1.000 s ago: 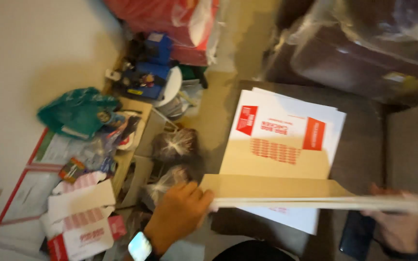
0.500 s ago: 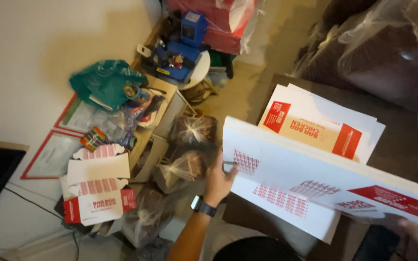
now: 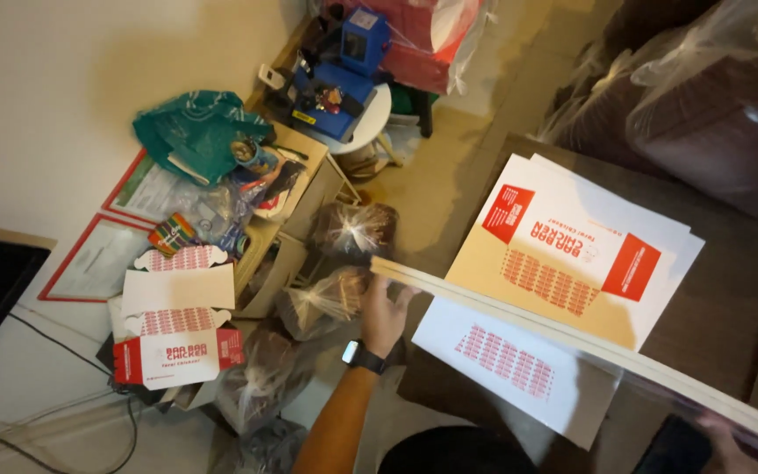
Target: Sorting and preparing flat cardboard box templates for assembly by picking, inspecting, and stacking them.
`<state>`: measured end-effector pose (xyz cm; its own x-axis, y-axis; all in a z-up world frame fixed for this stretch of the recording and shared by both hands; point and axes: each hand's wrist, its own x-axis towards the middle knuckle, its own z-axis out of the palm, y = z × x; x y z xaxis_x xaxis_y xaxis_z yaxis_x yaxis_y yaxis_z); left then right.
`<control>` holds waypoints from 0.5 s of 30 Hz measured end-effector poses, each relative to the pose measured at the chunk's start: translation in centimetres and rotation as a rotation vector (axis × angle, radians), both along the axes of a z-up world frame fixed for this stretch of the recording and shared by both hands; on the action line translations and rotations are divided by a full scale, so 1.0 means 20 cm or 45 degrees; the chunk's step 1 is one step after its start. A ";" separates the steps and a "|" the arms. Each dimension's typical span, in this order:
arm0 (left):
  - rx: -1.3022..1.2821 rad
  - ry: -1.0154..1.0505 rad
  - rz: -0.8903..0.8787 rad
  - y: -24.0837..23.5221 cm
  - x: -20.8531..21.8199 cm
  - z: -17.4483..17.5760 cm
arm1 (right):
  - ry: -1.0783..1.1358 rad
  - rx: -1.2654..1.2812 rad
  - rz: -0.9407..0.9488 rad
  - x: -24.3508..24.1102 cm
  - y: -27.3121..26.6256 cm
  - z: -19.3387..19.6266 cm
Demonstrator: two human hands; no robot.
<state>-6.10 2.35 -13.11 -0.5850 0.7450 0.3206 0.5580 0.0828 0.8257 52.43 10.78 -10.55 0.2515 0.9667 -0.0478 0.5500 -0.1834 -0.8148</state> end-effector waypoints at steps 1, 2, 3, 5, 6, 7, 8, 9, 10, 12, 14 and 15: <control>-0.018 0.034 0.043 0.00 -0.01 -0.08 | 0.021 0.052 0.014 0.00 0.00 -0.10; -0.012 0.038 0.047 0.03 -0.01 0.01 | 0.043 0.104 0.028 -0.06 0.00 -0.14; -0.026 -0.027 -0.003 0.02 0.00 0.10 | 0.059 0.139 0.038 -0.10 -0.06 -0.17; -0.045 -0.098 -0.054 -0.01 0.04 0.19 | 0.069 0.168 0.046 -0.17 -0.13 -0.17; -0.001 -0.064 -0.069 -0.02 0.06 0.21 | -0.009 0.303 0.165 -0.17 -0.14 -0.14; 0.057 -0.022 -0.087 0.00 0.07 0.22 | -0.077 0.450 0.285 -0.20 -0.11 -0.12; 0.065 -0.020 -0.091 0.03 0.07 0.24 | -0.077 0.459 0.281 -0.37 -0.12 0.06; -0.006 -0.044 -0.063 0.02 0.08 0.27 | 0.094 0.254 0.128 -0.53 -0.15 0.24; -0.077 -0.067 -0.036 0.01 0.09 0.29 | 0.267 0.046 -0.021 -0.69 -0.19 0.42; -0.070 -0.088 -0.094 -0.01 0.03 0.16 | 0.360 0.241 0.104 -0.59 -0.17 0.19; -0.052 -0.106 -0.166 0.01 -0.01 0.17 | 0.453 0.451 0.216 -0.48 -0.16 0.01; -0.105 -0.080 -0.197 0.03 -0.02 0.24 | 0.256 0.469 0.132 -0.41 -0.16 -0.06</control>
